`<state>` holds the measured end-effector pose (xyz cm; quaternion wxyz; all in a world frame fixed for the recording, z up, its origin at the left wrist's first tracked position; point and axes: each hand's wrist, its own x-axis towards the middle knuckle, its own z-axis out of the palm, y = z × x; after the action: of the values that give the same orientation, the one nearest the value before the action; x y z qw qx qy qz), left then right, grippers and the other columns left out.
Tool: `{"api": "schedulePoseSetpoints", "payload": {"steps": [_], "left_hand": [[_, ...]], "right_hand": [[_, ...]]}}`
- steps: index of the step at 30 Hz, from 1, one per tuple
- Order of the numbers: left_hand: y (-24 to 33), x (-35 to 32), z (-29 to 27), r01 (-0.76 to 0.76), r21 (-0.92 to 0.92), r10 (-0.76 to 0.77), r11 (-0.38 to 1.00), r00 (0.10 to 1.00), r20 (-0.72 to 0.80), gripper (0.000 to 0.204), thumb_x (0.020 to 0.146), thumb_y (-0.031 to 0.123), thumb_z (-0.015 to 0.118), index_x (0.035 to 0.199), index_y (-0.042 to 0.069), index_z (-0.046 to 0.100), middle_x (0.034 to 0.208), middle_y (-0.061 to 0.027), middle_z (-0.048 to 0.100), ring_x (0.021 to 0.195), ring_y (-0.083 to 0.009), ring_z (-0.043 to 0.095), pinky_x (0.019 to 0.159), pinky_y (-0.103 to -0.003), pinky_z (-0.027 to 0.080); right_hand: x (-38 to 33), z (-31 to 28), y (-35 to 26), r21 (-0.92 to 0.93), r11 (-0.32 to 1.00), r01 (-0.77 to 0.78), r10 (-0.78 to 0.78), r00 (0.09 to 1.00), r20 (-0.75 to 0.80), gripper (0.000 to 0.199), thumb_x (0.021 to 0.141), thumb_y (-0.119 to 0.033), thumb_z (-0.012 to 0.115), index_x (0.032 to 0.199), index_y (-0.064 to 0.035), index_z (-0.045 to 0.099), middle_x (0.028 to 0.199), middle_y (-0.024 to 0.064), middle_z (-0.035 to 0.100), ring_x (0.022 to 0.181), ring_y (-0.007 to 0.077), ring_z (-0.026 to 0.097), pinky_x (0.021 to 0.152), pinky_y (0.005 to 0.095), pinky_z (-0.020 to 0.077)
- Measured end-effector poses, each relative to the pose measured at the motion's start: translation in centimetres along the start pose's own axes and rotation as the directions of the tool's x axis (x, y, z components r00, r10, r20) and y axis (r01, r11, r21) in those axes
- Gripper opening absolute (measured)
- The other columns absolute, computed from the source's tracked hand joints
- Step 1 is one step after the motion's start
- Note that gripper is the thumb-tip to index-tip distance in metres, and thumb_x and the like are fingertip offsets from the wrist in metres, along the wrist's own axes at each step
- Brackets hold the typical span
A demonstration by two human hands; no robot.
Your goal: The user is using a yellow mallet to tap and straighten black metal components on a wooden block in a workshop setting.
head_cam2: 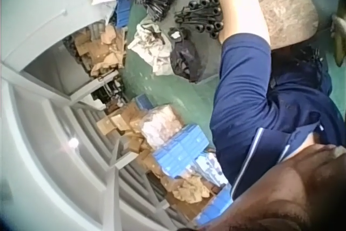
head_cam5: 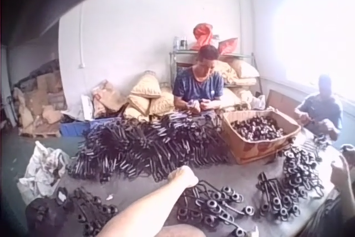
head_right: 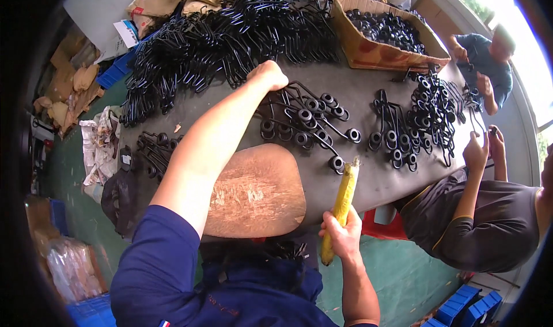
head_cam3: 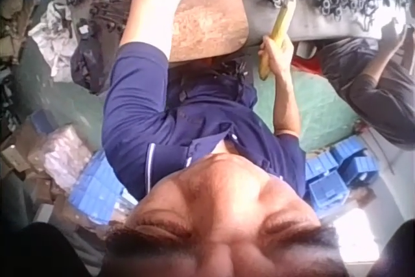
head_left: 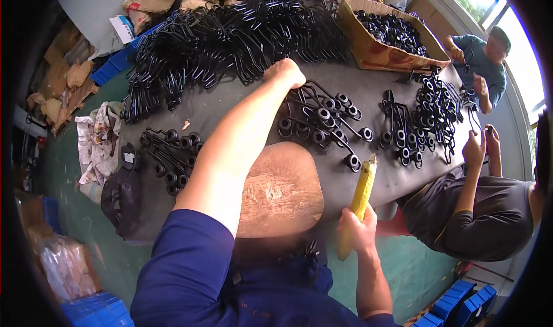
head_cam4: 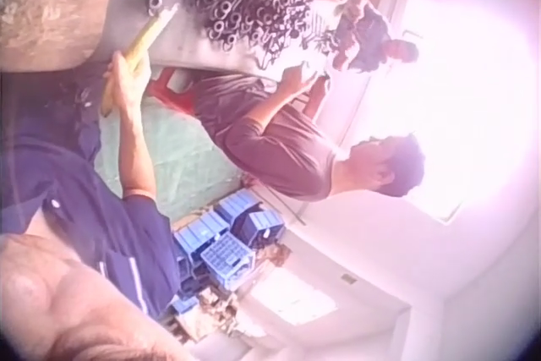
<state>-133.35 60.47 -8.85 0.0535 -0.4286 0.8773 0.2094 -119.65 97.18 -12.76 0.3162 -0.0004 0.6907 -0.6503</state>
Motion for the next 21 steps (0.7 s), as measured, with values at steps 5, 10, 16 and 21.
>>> {"api": "schedulePoseSetpoints", "payload": {"steps": [5,10,16,21], "left_hand": [[1.3,1.0,-1.4,-0.003,0.126,-0.029,0.992,0.968,0.25,0.042,0.079,0.02,0.062,0.118,0.006,0.065,0.127,-0.0117,0.061,0.12,-0.0233,0.058,0.097,-0.033,0.048],[-1.4,2.7,0.2,0.018,0.026,-0.018,1.0,1.0,0.008,0.036,0.078,0.013,0.062,0.113,0.002,0.066,0.124,-0.0153,0.063,0.117,-0.0246,0.06,0.095,-0.033,0.049],[-3.5,5.0,2.0,-0.022,-0.156,0.039,0.988,0.994,0.105,0.031,0.075,0.015,0.065,0.101,-0.001,0.069,0.112,-0.0209,0.066,0.108,-0.0301,0.064,0.09,-0.036,0.051],[-2.3,2.9,0.5,-0.023,-0.312,0.061,0.95,0.992,0.113,0.023,0.075,0.02,0.072,0.082,-0.003,0.07,0.078,-0.0154,0.07,0.073,-0.0249,0.069,0.067,-0.036,0.056]], "right_hand": [[0.1,-0.1,0.0,-0.011,1.0,-0.017,0.017,1.0,-0.005,0.015,0.084,-0.006,0.064,0.094,-0.0018,0.053,0.074,0.0049,0.058,0.056,0.0117,0.057,0.05,0.0264,0.0506],[0.2,0.1,0.3,-0.006,1.0,0.0,0.0,1.0,-0.02,0.014,0.083,-0.004,0.062,0.093,-0.003,0.052,0.069,0.0057,0.058,0.052,0.0137,0.057,0.047,0.028,0.0499],[0.2,0.2,0.6,0.012,1.0,0.027,-0.026,0.999,-0.042,0.014,0.083,-0.004,0.062,0.092,-0.0031,0.052,0.069,0.0061,0.058,0.051,0.014,0.056,0.046,0.0285,0.0499],[0.2,0.0,0.5,-0.002,1.0,0.01,-0.01,0.999,-0.043,0.013,0.082,-0.004,0.061,0.091,-0.003,0.052,0.067,0.0061,0.058,0.05,0.0141,0.056,0.046,0.0286,0.0495]]}}
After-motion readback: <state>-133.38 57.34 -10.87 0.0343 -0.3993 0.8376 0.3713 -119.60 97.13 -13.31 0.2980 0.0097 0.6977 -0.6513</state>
